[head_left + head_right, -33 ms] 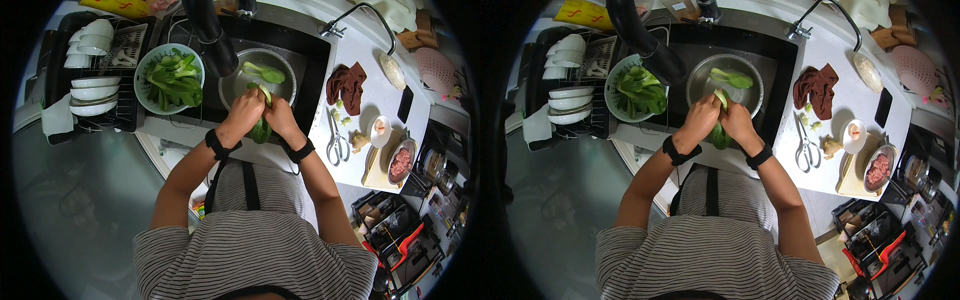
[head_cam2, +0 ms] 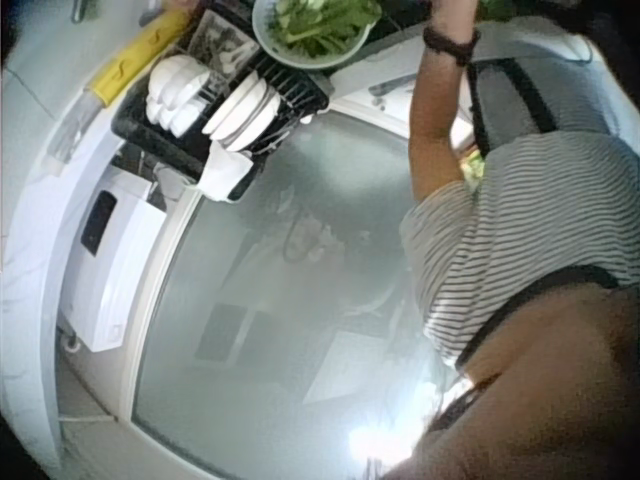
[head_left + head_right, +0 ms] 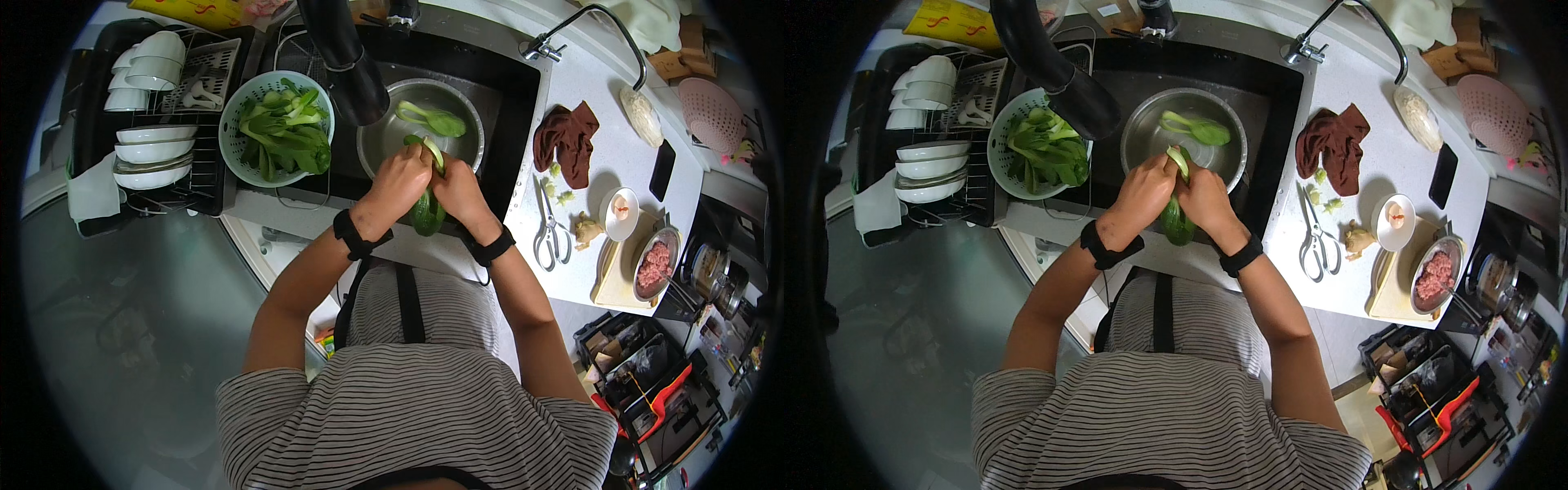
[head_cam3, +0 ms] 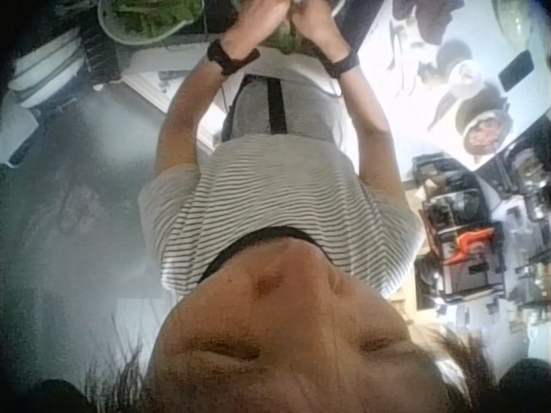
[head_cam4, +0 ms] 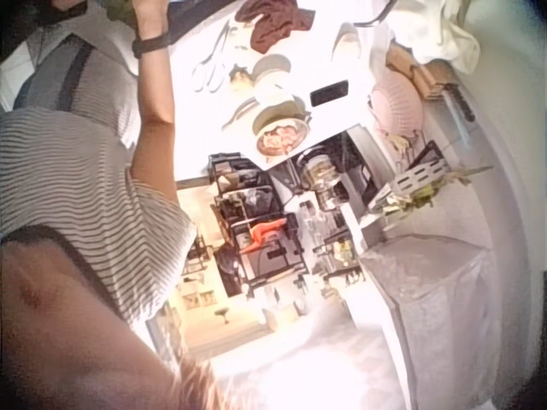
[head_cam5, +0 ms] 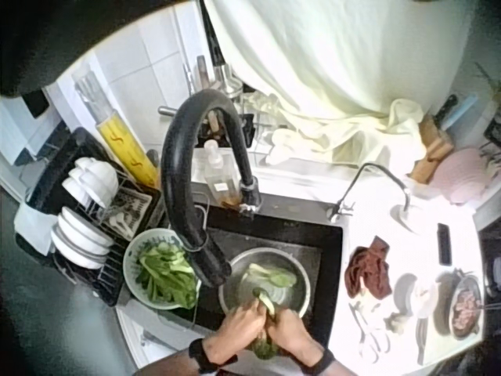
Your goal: The person washes leafy green vegetables in a sink, trims the stems with scissors, and places the cleaned leaves into a colander. They then open a package of enoki mushrooms, cut a portion with scissors, and add it to the colander with the greens.
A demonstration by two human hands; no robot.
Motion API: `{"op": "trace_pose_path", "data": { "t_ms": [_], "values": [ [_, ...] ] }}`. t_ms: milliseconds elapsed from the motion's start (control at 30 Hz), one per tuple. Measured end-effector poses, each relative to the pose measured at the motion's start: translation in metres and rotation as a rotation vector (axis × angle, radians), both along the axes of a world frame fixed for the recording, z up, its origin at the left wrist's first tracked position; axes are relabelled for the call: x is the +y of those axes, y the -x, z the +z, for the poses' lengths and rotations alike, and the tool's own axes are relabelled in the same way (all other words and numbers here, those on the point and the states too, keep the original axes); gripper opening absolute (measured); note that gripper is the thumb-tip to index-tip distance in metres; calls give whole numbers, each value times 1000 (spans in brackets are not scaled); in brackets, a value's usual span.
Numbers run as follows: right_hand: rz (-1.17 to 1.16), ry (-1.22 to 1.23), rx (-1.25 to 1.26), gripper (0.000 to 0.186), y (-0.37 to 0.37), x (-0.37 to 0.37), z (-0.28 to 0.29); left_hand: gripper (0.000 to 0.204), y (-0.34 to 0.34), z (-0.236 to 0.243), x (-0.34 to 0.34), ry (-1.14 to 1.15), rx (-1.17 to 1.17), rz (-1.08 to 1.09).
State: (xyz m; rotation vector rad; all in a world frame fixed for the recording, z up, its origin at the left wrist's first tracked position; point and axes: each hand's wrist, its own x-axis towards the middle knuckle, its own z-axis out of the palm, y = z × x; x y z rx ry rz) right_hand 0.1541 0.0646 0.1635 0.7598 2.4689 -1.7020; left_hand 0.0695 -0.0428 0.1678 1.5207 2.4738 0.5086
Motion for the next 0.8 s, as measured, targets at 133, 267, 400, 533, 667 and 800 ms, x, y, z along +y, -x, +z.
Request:
{"op": "trace_pose_path", "data": {
  "t_ms": [133, 267, 400, 533, 667, 800],
  "values": [
    [46, 39, -40, 18, -1, 7, -4, 21, 17, 2, -7, -119, -165, -45],
    [76, 258, 70, 18, 0, 14, -4, 28, 28, 6, -12, -257, -542, 22],
    [125, 360, 21, 20, -2, 20, -1, 26, 41, 10, -14, -172, -1025, 152],
    [140, 441, 25, 21, -4, 25, 3, 27, 52, 14, -17, -149, -1482, 217],
    [210, 496, 30, 19, -5, 32, 5, 27, 55, 12, -20, -143, -1719, 241],
    [297, 557, 87, 16, -7, 41, 3, 27, 54, 9, -23, -157, -1918, 255]
  ]
}}
